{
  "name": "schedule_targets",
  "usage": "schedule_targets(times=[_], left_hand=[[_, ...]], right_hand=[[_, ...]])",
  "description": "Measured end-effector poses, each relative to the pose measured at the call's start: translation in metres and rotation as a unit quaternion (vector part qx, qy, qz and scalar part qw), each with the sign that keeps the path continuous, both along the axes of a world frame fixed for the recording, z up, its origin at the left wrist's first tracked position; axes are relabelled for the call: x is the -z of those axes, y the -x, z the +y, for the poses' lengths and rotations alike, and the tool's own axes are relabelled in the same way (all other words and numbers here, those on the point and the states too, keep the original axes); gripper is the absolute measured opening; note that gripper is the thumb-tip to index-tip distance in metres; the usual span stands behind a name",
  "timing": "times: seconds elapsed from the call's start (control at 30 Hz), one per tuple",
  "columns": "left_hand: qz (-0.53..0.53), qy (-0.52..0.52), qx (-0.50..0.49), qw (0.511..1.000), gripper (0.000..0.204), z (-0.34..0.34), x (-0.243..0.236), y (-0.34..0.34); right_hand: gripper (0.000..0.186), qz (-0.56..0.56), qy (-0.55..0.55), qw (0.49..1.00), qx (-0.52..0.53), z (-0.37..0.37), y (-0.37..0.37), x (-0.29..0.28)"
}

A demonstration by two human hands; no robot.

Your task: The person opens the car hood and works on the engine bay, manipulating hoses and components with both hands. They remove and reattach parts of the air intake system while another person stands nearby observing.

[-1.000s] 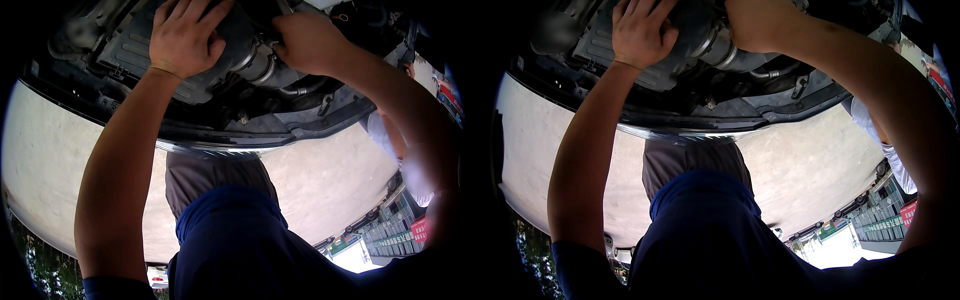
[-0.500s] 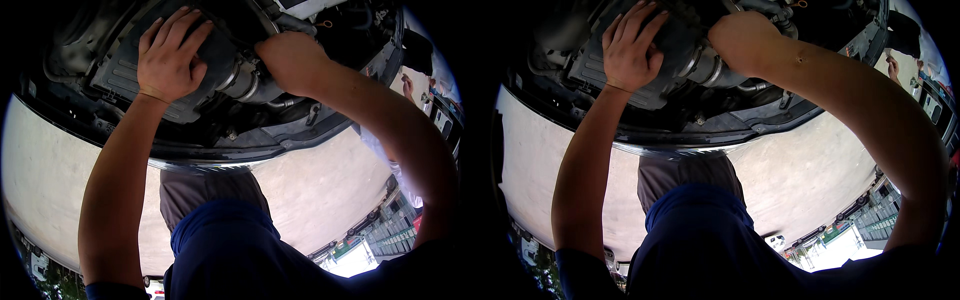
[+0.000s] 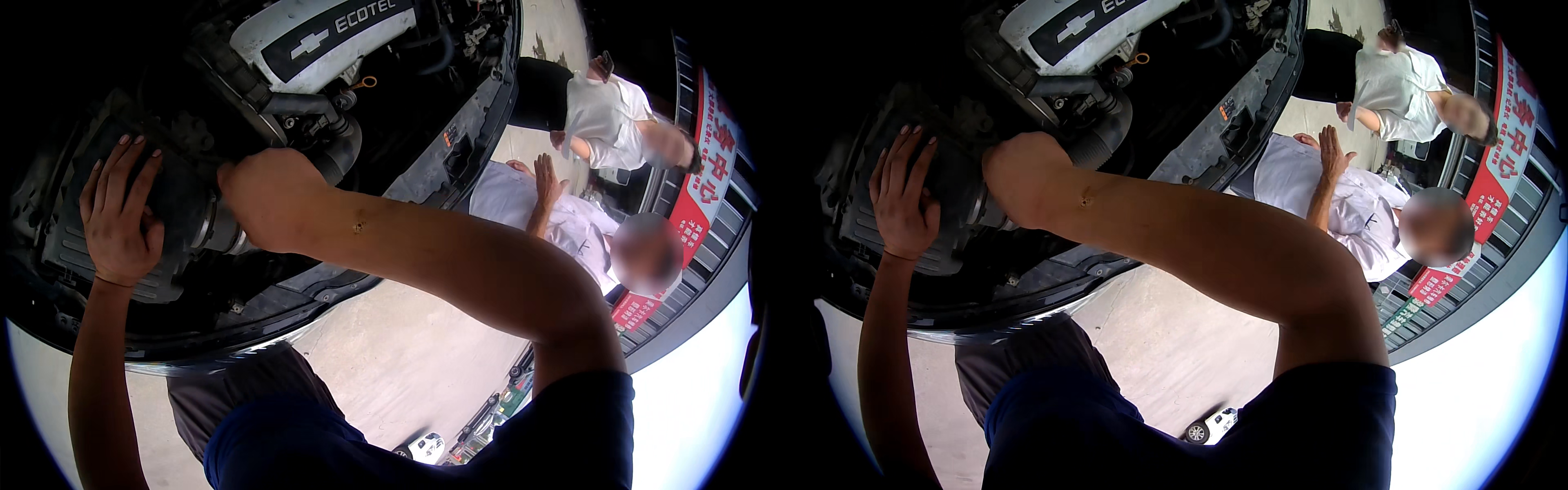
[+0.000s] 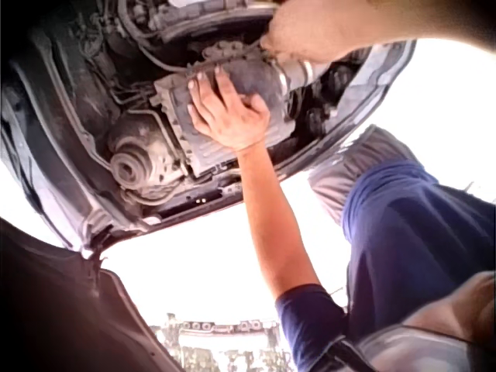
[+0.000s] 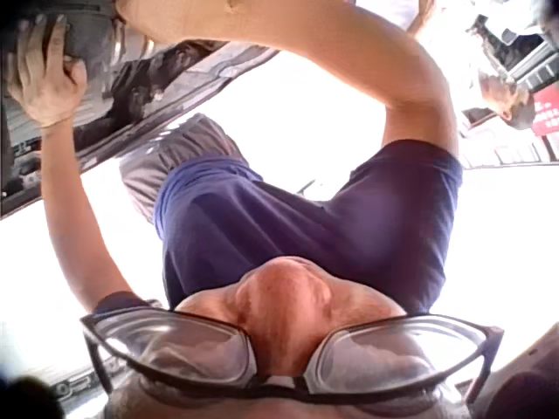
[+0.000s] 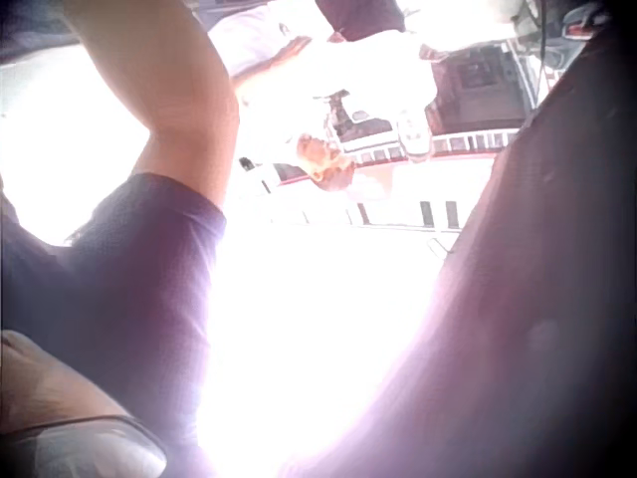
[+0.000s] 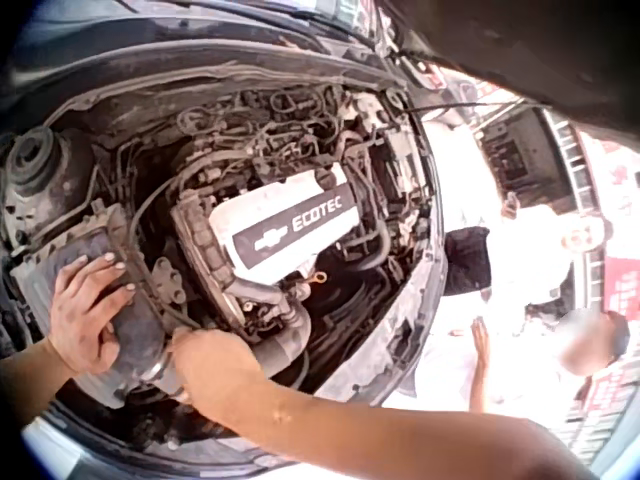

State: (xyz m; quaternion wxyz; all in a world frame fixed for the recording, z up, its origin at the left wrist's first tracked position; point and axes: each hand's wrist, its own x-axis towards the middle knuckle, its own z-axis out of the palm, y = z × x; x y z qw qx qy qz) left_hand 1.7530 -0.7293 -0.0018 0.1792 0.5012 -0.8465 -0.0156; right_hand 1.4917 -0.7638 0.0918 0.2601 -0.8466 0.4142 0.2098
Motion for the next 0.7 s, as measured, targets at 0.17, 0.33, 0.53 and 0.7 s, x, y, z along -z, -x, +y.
schedule_targets(times=[0.17,0.33,0.53,0.7], left_hand=[[-0.010,-0.003,0.016,1.000,0.060,-0.003,0.002,0.003],[-0.027,0.004,0.021,0.999,0.059,-0.003,0.002,0.005],[-0.025,0.013,0.021,0.999,0.060,-0.005,0.000,0.006],[-0.027,0.012,0.015,0.999,0.061,-0.003,0.002,0.006]], right_hand=[[0.028,-0.047,0.043,0.992,0.114,0.006,0.003,0.002],[0.038,-0.236,0.249,0.939,-0.007,0.027,0.029,0.025],[0.030,-0.110,0.056,0.981,0.153,0.032,0.017,0.013],[0.028,-0.170,0.241,0.953,0.068,0.038,0.017,0.018]])
